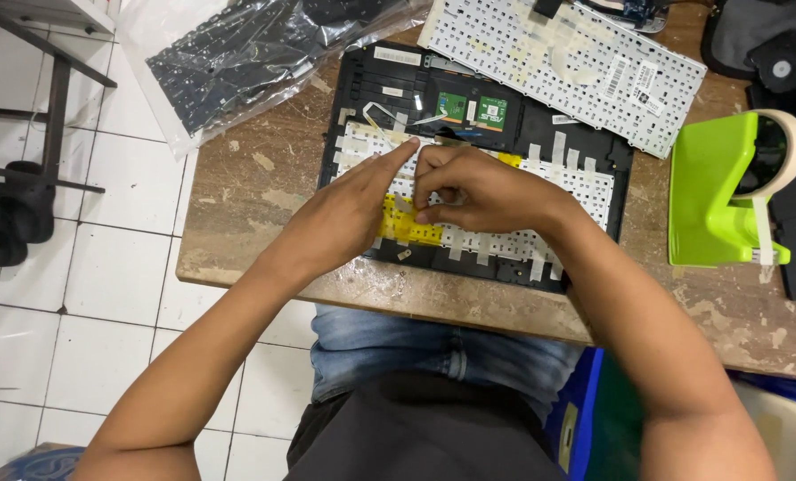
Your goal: Securing internal laptop components and ribbon cables using adhesive tape on a repair bench.
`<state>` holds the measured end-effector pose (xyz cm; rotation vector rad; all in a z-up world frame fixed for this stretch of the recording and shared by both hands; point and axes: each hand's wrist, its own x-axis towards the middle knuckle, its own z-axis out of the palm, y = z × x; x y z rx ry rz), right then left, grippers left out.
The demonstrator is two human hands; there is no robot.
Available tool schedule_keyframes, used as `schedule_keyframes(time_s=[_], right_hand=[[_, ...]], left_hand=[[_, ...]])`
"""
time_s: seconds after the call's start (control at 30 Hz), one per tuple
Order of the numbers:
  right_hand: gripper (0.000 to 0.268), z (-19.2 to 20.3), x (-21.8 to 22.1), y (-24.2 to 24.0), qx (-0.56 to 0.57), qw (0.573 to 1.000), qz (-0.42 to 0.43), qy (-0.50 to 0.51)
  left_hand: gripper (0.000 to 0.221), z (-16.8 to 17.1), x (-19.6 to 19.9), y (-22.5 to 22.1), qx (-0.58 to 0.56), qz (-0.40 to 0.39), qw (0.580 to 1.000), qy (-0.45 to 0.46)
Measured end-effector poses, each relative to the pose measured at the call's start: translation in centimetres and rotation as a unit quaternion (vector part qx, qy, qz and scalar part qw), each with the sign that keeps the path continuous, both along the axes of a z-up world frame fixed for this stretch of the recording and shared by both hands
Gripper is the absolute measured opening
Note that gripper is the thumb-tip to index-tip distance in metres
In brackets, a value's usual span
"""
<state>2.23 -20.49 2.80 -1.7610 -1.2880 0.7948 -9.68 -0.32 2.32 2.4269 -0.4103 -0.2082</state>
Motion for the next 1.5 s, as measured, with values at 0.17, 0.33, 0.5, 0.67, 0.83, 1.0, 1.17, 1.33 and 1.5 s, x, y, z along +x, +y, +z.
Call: schedule_keyframes(time_s=[0.17, 0.33, 0.5, 0.67, 0.83, 1.0, 1.17, 1.33, 1.5], right_hand=[[0.004, 0.4, 0.1, 0.2, -0.015, 1.0, 0.0, -0.012], [0.007, 1.4, -0.7, 0.3, -0.017, 1.0, -0.018, -0.014], [0.004, 0.6, -0.7, 0.1, -0.04, 0.999, -0.028, -0.016], [0.002, 0.4, 0.2, -0.3, -0.043, 0.999, -0.001, -0.001], [0.007, 0.5, 0.6, -1.0, -0.074, 0.997, 0.029, 0.01], [0.015, 2.0, 0.7, -1.3, -0.072, 0.996, 0.04, -0.017], [0.012, 1.5, 0.5, -2.7, -0.076, 0.994, 0.04, -0.064], [0.011, -0.3, 0.4, -4.0, -0.049, 0.991, 0.024, -0.125], [0.012, -0.8, 0.6, -5.3, -0.009, 0.991, -0.007, -0.131]], left_hand=[[0.079, 0.8, 0.0, -0.1, 0.007, 0.008, 1.0, 0.019], [0.08, 1.4, -0.1, -0.2, 0.012, 0.001, 1.0, 0.023], [0.084, 0.4, -0.1, 0.0, 0.02, -0.014, 1.0, 0.0], [0.085, 0.8, -0.2, -0.1, 0.017, -0.009, 1.0, 0.013], [0.085, 0.1, -0.1, -0.2, 0.009, -0.002, 0.999, 0.031], [0.073, 0.6, -0.2, -0.7, 0.047, -0.039, 0.998, -0.008], [0.07, -0.8, 0.0, -1.1, 0.126, -0.035, 0.989, -0.064], [0.061, -1.4, 0.0, -2.4, 0.235, -0.004, 0.964, -0.126], [0.054, -0.5, -0.8, -3.7, 0.144, 0.053, 0.983, -0.102]])
